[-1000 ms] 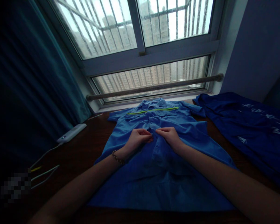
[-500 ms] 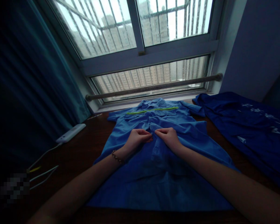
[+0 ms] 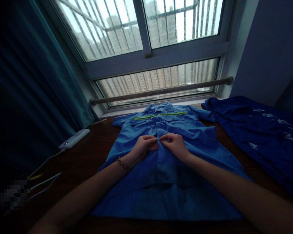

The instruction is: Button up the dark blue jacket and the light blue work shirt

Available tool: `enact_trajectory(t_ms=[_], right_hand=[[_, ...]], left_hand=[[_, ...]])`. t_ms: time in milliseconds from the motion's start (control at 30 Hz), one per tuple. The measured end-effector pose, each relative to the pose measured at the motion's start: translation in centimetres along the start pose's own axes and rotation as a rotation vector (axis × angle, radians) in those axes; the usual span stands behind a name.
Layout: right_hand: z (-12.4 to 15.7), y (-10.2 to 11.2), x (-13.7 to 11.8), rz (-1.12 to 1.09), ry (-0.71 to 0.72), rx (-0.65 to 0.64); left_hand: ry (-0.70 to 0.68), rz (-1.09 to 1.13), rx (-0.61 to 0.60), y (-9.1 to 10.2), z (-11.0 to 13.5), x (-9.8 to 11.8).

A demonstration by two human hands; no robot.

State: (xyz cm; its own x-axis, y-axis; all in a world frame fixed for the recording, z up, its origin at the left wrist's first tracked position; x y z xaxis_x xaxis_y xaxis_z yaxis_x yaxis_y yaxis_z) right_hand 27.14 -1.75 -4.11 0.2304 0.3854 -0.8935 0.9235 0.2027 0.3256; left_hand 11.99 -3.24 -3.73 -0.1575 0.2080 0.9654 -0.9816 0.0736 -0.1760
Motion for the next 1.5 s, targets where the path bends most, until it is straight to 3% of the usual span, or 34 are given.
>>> enact_trajectory(t_ms=[133,267,633,833,1000,1267,1400,1500], right_hand=[[0.4,-0.2,-0.4,0.244,0.209,0.045],[0.7,-0.5,-0.7,0.289,0.242,0.034],[0.2,-0.6,0.0,0.054,0.057,-0.038],[-0.3,-1.0,0.9,-0.172,-0.045,-0.104],[-0.4,-1.0,1.3,-0.378,-0.209,-0.104],[-0.3,-1.0,1.8,-0.407,-0.319,-0.111],[-0.5,-0.7,2.1,-0.304,-0.318,-0.088],[-0.5,0.0,0.5,0.022,-0.111,0.062]], left_hand=[[0.002,0.014,0.027,0.2,-0.2,-0.5],[0.038,0.039,0.057,0.3,-0.3,-0.9],[0.155,0.144,0.113,-0.1,-0.2,-0.9],[0.110,0.134,0.129,-0.3,0.1,-0.7],[0.051,0.039,0.090,-0.5,0.3,-0.7],[-0.064,-0.047,-0.051,-0.6,0.3,-0.8],[-0.133,-0.129,-0.056,-0.5,-0.1,-0.8],[-0.205,-0.229,-0.038,0.0,-1.1,-1.2]])
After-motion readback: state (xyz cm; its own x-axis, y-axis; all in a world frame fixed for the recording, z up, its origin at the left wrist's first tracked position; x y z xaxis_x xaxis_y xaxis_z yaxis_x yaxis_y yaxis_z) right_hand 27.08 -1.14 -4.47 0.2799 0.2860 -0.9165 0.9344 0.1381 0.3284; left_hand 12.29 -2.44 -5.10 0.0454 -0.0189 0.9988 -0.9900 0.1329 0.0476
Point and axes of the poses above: each hand's wrist, its own z-axis away from the middle knuckle, its own y-axis out of the back of the hand, x = y × z, the point moved 2 cm from there along -z, towards the middle knuckle, and after that the axes turned 1 degree about -x, right-handed, at the moved point
